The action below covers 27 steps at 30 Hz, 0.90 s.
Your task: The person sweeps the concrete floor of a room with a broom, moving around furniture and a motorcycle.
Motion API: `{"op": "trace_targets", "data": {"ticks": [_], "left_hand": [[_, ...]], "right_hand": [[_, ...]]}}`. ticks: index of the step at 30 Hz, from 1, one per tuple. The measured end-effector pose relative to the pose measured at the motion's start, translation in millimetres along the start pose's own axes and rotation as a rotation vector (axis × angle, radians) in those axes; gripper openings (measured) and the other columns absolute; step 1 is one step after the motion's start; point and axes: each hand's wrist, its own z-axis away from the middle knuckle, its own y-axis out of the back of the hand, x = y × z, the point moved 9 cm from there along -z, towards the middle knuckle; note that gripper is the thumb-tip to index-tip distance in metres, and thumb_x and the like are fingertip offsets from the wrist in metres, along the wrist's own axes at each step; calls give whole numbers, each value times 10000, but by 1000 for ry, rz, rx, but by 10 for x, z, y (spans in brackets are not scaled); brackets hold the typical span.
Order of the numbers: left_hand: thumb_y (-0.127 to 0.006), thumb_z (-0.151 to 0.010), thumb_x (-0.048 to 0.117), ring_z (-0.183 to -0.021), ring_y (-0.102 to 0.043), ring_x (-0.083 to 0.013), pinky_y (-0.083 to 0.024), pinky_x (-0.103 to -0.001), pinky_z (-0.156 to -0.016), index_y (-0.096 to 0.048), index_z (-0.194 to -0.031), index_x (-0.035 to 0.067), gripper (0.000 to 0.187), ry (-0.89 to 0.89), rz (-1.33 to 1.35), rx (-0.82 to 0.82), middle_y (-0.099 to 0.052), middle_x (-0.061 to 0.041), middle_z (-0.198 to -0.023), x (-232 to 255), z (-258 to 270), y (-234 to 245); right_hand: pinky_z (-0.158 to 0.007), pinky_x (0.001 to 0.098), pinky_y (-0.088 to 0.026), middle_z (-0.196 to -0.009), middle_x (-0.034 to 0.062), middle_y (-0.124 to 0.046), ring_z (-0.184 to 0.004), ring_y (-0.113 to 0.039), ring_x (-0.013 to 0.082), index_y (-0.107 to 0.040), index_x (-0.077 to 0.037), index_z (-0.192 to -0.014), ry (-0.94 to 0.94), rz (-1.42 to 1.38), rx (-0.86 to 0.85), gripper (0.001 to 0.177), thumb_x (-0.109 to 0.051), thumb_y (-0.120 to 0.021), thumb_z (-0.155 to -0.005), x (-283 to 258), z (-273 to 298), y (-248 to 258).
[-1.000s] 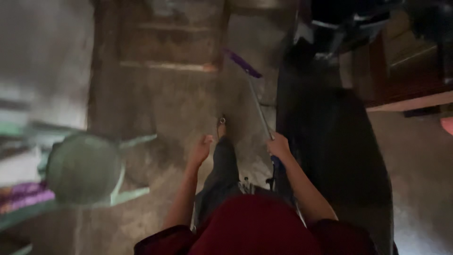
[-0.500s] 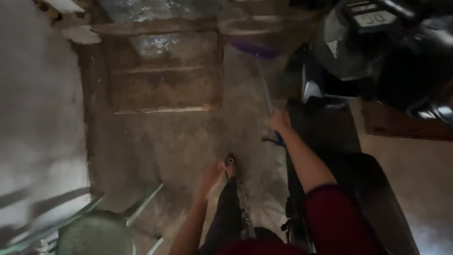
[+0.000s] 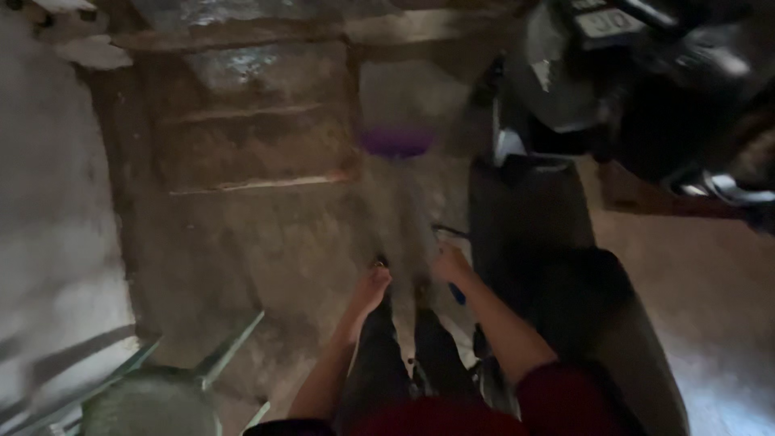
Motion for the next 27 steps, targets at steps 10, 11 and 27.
{"op": "trace_targets", "data": {"ticks": [10, 11, 27], "left_hand": [[-598, -982, 164, -1088, -673, -309, -531, -396, -930, -663, -1112, 87, 165, -225, -108, 313, -707, -99, -1119, 442, 365, -512], [-628, -965, 174, -1032, -681, -297, -532, -390, -885, -647, -1115, 71, 183, -10, 178, 313, -706, -104, -1070, 221, 395, -560], [-636, -960, 400, -1127, -672, -297, -527, -411, -939, -615, -1332, 73, 496, 594, 573, 329, -717, -150, -1245, -276, 1449, -1250]], "right_hand": [[-903, 449, -575, -1265, 184, -697, -1087, -715, 351, -584, -119, -1420, 22, 241, 183, 499, -223, -639, -935, 378, 604, 1329], [-892, 454, -592, -1269, 160, -702, -1069, -746, 336, -543, -136, -1443, -128, 172, 134, 515, -227, -601, -939, 466, 320, 1369], [-996, 467, -486, -1406, 216, -520, -1240, -556, 367, -417, -36, -1469, 179, 518, -77, 687, -184, -702, -862, 1049, 634, -415]]}}
